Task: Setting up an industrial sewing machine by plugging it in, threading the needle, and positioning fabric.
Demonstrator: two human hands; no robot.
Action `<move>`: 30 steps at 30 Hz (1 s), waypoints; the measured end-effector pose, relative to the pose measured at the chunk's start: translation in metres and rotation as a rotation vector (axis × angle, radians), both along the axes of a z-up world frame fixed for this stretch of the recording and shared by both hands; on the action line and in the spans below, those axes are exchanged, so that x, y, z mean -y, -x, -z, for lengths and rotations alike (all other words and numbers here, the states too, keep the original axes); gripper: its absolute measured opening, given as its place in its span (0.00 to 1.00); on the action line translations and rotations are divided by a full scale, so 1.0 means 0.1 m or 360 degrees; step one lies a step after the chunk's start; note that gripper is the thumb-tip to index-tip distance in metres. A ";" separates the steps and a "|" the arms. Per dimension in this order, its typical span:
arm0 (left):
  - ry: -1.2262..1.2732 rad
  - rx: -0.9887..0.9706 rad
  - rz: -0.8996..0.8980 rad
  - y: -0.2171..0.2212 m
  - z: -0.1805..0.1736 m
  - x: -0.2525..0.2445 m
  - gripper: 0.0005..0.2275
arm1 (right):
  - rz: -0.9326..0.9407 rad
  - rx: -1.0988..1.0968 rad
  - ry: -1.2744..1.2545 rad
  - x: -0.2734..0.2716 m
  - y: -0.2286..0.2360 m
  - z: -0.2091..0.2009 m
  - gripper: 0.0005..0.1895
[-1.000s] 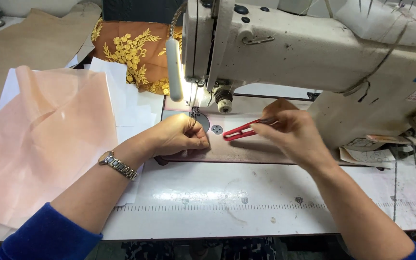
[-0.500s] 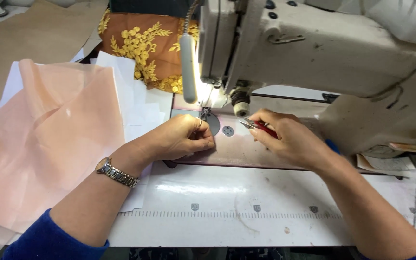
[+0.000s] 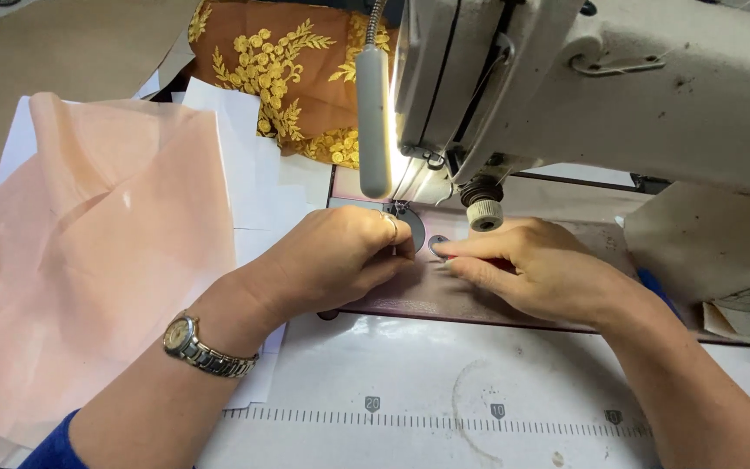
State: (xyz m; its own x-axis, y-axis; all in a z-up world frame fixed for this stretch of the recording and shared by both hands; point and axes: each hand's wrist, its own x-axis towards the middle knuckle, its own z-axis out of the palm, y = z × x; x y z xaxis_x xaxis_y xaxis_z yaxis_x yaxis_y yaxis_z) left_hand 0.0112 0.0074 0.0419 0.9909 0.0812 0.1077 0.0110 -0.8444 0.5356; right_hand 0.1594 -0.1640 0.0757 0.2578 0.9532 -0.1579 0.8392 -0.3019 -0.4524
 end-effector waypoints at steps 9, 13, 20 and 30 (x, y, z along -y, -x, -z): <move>-0.0111 0.0063 0.0001 0.00 0.04 0.00 0.05 | 0.0034 0.0176 -0.0108 0.00 -0.01 0.12 0.08; -0.0102 0.0102 0.0015 0.00 0.04 0.01 0.05 | -0.0002 0.0181 -0.0145 -0.01 0.01 0.13 0.08; -0.0024 0.0121 0.0039 0.00 0.06 0.03 0.07 | -0.0027 0.0173 -0.0190 -0.02 0.02 0.14 0.09; -0.0057 0.0108 -0.0003 -0.06 0.16 -0.05 0.06 | 0.0462 0.0371 0.0432 0.00 -0.25 0.04 0.17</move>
State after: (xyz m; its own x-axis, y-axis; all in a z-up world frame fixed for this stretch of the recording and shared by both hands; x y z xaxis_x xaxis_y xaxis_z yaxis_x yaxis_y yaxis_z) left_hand 0.0176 0.0122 0.0262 0.9811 0.0778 0.1773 -0.0227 -0.8632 0.5044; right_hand 0.1849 -0.1643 0.0718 0.5662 0.7685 -0.2980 0.7725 -0.6208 -0.1334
